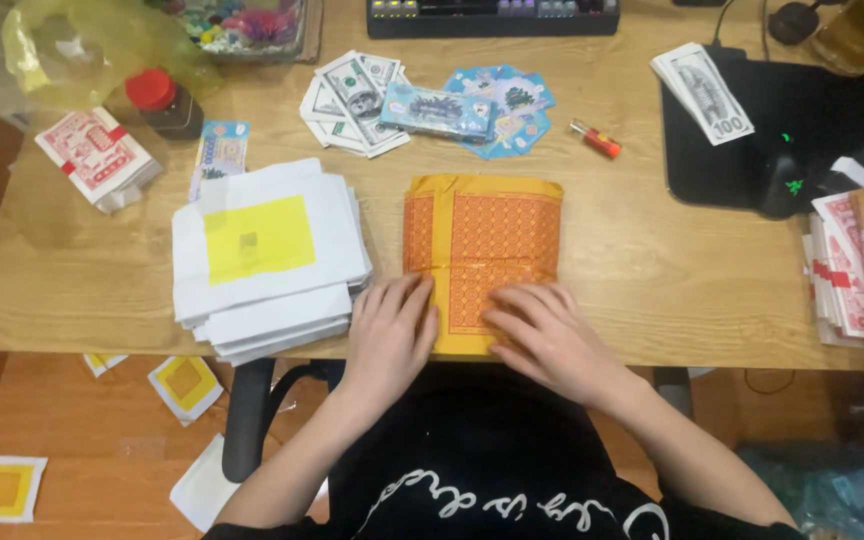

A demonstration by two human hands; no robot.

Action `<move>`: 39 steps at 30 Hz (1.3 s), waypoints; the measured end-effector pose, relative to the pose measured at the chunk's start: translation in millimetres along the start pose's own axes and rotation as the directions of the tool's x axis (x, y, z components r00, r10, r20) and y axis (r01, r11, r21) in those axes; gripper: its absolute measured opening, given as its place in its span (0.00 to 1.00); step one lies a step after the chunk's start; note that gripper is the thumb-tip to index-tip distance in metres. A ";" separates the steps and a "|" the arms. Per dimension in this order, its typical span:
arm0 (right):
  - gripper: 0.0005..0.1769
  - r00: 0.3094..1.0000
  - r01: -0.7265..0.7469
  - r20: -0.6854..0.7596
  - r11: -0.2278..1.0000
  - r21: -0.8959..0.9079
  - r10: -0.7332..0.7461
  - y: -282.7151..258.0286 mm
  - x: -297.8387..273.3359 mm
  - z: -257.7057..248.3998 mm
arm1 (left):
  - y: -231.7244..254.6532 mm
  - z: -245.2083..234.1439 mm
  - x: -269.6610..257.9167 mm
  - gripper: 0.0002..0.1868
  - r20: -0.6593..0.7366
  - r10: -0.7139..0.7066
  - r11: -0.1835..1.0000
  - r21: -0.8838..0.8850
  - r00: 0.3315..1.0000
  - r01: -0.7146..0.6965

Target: The person repeatedly folds yellow patterned paper sheets in half and places them into a growing stack. The person handles the paper by hand, aligning edges and pressing folds before stacking. The task continues throughout the clip with no final destination shown.

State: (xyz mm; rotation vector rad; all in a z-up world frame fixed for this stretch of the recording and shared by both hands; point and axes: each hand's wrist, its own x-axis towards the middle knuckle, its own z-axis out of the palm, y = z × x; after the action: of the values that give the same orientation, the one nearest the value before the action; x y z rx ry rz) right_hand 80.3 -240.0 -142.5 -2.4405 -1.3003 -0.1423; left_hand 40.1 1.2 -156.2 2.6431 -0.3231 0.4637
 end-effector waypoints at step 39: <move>0.20 0.956 -0.058 -0.292 0.950 -0.306 -0.035 -36.2 -2.4 17.1 | 16.5 56.7 103.1 0.05 0.078 0.612 0.728 0.335 0.787 -0.599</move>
State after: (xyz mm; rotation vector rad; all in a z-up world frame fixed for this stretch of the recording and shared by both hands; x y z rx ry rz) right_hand 47.9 -217.3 -149.0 -2.5518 -1.2021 -0.7321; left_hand 145.0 -54.5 -159.9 2.8039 -1.2257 0.8394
